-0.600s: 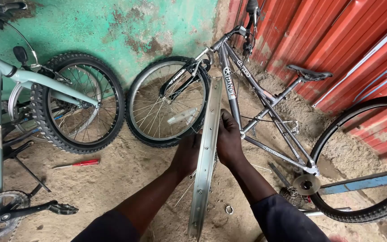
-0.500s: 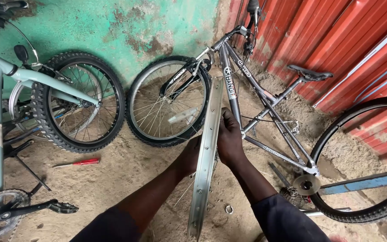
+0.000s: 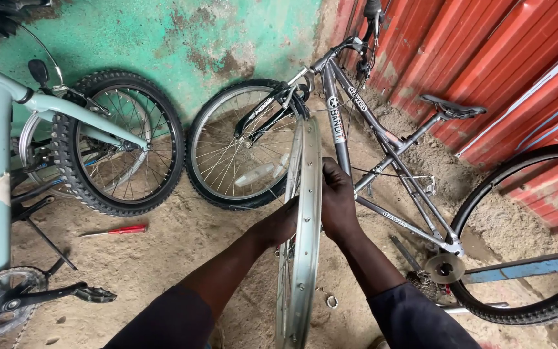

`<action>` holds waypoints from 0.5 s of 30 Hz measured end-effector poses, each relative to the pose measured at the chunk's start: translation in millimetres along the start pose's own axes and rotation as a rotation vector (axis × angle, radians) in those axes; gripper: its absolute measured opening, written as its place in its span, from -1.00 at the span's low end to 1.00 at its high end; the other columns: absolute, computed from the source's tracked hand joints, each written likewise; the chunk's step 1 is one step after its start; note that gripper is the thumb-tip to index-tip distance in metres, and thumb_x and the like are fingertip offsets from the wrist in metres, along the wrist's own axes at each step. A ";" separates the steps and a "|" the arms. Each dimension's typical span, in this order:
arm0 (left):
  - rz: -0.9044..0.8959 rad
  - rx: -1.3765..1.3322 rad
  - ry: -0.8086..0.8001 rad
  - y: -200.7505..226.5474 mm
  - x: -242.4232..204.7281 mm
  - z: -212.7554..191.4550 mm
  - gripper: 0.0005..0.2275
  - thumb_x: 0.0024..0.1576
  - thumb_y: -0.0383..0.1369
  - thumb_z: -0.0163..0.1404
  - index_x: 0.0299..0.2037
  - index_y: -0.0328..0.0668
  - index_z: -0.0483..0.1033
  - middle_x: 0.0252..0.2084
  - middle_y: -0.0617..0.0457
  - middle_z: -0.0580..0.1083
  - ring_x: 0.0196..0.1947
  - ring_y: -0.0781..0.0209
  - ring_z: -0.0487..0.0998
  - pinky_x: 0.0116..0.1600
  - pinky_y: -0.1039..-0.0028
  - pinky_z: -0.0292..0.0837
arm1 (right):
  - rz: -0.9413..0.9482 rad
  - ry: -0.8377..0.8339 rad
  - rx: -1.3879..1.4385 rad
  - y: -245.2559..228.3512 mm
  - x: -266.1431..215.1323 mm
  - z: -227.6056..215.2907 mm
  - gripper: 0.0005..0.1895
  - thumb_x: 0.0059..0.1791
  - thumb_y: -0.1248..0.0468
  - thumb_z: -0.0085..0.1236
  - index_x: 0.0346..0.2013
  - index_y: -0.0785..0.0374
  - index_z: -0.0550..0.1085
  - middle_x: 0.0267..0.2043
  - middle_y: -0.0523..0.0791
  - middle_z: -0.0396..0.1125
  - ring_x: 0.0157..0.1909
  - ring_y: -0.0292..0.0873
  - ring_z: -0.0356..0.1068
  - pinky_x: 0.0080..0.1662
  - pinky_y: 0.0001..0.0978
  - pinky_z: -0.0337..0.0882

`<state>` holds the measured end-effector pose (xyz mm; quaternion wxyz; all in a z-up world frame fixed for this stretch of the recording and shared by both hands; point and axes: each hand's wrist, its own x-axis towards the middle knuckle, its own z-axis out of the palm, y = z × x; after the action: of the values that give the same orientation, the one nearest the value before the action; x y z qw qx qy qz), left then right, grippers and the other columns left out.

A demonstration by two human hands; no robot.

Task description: The person is working on a bicycle wheel, using a spoke wrench to tighten the spokes. They rotate the wheel to access different spokes and adjust the tension.

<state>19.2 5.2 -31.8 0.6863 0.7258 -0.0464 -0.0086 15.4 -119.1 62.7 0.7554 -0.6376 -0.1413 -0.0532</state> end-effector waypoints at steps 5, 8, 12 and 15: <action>0.008 -0.055 -0.073 -9.0 6.1 -0.7 -0.62 0.33 -0.10 -0.24 -0.25 -0.25 0.50 -0.45 -0.10 0.40 -0.41 0.11 0.44 -0.21 0.26 0.41 | -0.006 -0.076 -0.185 -4.5 5.5 -8.8 -0.75 0.16 0.28 -0.05 -0.36 0.25 0.48 -0.47 -0.10 0.35 -0.38 -0.28 0.30 -0.25 -0.39 0.38; 0.014 -0.093 -0.124 -16.4 7.5 -4.2 -0.62 0.33 -0.09 -0.24 -0.21 -0.24 0.50 -0.42 -0.09 0.40 -0.39 0.11 0.45 -0.18 0.26 0.43 | -0.046 -0.055 -0.233 -15.9 7.2 -14.2 -0.77 0.18 0.26 -0.14 -0.16 0.32 0.46 -0.39 -0.05 0.36 -0.32 -0.21 0.30 -0.19 -0.36 0.37; 0.036 -0.148 -0.195 -25.3 10.2 -11.9 -0.62 0.34 -0.07 -0.25 -0.16 -0.23 0.49 -0.37 -0.08 0.41 -0.36 0.10 0.46 -0.14 0.25 0.46 | -0.160 -0.202 -0.317 -41.7 8.0 -16.0 -0.53 0.10 0.15 0.05 0.23 0.38 0.33 -0.32 0.10 0.34 -0.29 -0.03 0.30 -0.14 -0.17 0.38; 0.051 -0.187 -0.246 -31.2 12.5 -11.1 -0.62 0.35 -0.06 -0.25 -0.12 -0.22 0.49 -0.35 -0.07 0.41 -0.33 0.10 0.47 -0.12 0.25 0.48 | -0.179 -0.312 -0.576 -53.5 8.8 -15.9 -0.38 -0.16 0.12 0.47 0.13 0.25 0.49 -0.48 -0.04 0.33 -0.40 -0.17 0.30 -0.25 -0.30 0.40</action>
<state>34.2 16.9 -61.7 0.7400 0.6508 -0.1475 -0.0843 12.1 -143.4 113.6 0.5058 -0.8104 -0.2897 -0.0589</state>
